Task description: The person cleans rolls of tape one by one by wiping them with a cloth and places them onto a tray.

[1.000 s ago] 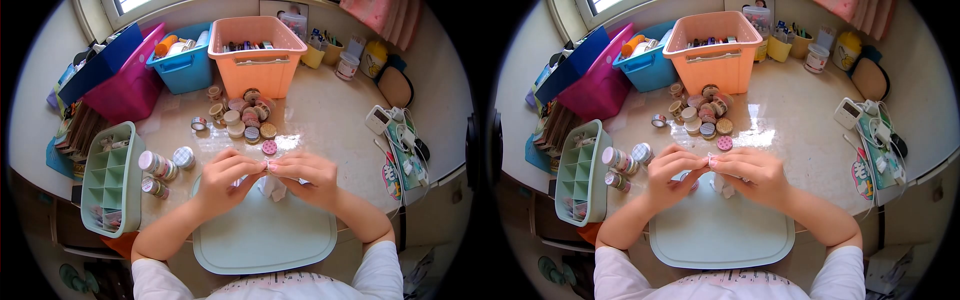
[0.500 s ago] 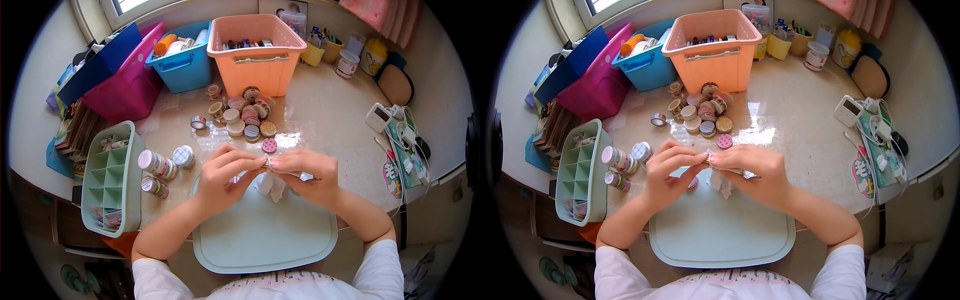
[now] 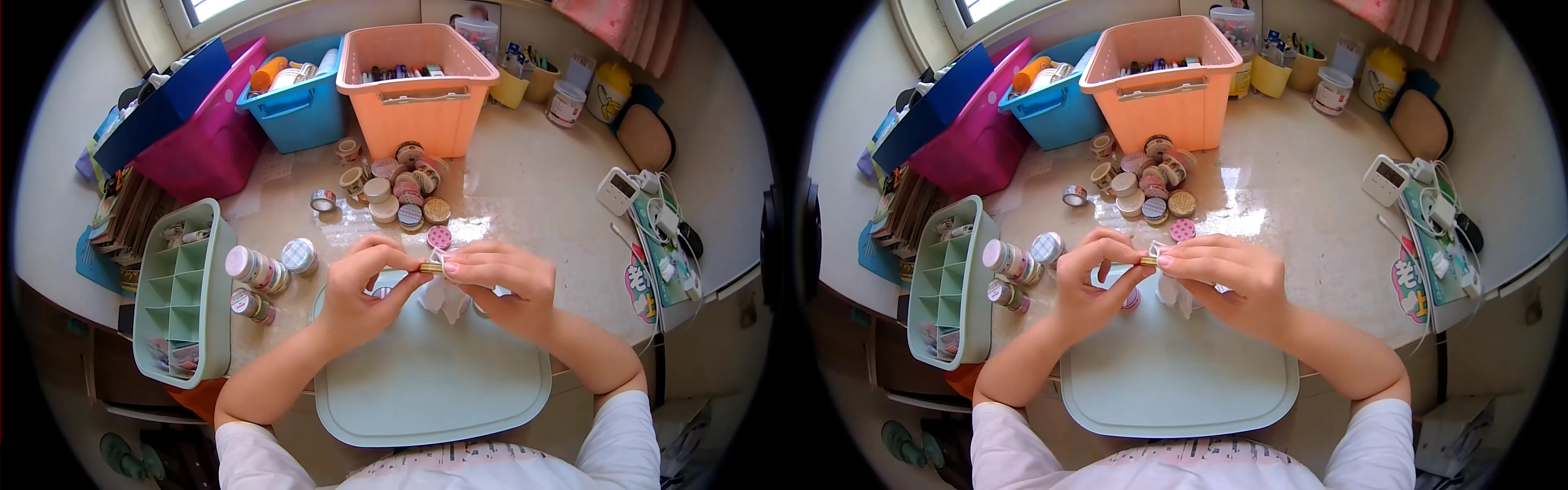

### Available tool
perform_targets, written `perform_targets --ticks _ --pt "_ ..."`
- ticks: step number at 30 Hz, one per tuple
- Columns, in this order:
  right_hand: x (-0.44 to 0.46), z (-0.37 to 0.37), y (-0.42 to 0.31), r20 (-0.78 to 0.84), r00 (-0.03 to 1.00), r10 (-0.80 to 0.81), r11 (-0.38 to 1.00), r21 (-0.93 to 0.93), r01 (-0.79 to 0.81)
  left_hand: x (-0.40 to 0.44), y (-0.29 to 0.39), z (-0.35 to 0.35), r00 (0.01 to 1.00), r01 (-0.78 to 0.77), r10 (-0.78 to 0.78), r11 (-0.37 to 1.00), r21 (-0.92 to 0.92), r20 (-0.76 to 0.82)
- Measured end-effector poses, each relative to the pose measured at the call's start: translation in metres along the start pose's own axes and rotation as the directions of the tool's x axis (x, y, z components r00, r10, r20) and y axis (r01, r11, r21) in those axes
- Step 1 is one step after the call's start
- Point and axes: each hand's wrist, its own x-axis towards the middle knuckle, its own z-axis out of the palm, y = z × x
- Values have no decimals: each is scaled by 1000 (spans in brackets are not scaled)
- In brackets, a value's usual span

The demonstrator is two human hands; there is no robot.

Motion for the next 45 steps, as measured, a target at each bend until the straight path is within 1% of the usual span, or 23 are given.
perform_targets --ticks 1,3,4,7,8,10,12,13,15,17,20,24,26,27,29,32,34,36,37,39,41,43,45 --pt "1 0 -2 12 998 -56 996 -75 57 1 -2 -1 1000 0 0 1000 0 0" --pt "4 -1 -9 37 995 -93 981 -165 98 4 -7 -1 957 -284 289 944 166 -10" --pt "4 -1 -11 67 990 -126 957 -253 139 4 -6 -1 957 -284 289 945 164 -8" --pt "1 0 -10 39 994 -98 976 -189 104 5 2 -2 920 -377 391 872 314 19" --pt "0 -1 -9 37 995 -96 976 -190 102 7 5 -3 932 -349 363 893 285 4" --pt "-1 -3 -5 -20 999 25 1000 12 -25 7 6 -2 942 -322 336 911 256 -9" --pt "-4 -1 -1 -24 998 50 997 66 -48 2 3 2 997 -76 77 995 -63 17" --pt "-5 0 -1 -25 997 74 990 120 -71 -1 0 5 997 -77 78 995 -64 17" --pt "-5 0 -1 -22 997 77 991 109 -74 -6 -6 10 999 34 -35 971 -235 -1" --pt "-4 1 -1 -19 997 80 992 99 -78 -5 -3 6 1000 29 -30 974 -223 0" --pt "-5 1 0 -4 1000 29 1000 -11 -29 7 3 -5 939 -342 330 921 187 96" --pt "-4 2 0 -3 1000 26 999 -20 -26 11 5 -7 926 -376 358 904 203 120" --pt "-7 3 2 -36 997 61 998 28 -60 9 10 -3 989 -148 148 989 18 22" --pt "-11 4 4 -82 989 119 988 111 -110 6 7 -2 989 -149 148 989 19 20" --pt "-12 5 6 -122 976 179 969 196 -153 -1 -4 2 1000 19 -15 978 -208 21" --pt "-10 5 5 -89 984 157 976 165 -141 -2 -3 1 999 45 -41 979 -200 26" --pt "-9 2 2 2 975 220 962 167 -217 2 -2 -3 999 39 -35 986 -161 30" --pt "-6 5 4 -2 989 146 983 113 -145 10 -1 -8 936 -352 346 920 171 65" --pt "-5 6 5 -1 998 69 996 58 -69 10 3 -10 936 -351 345 921 171 65" --pt "-6 6 4 -11 995 95 993 73 -93 10 8 -12 880 -472 456 805 360 135" --pt "-8 7 4 -19 993 118 989 89 -116 9 11 -7 902 -428 420 847 317 95" --pt "-13 10 6 -75 967 243 944 247 -218 5 17 -3 1000 -16 17 1000 -9 4" --pt "-13 10 5 -65 962 265 935 259 -241 0 1 -3 999 24 -22 999 -42 44"
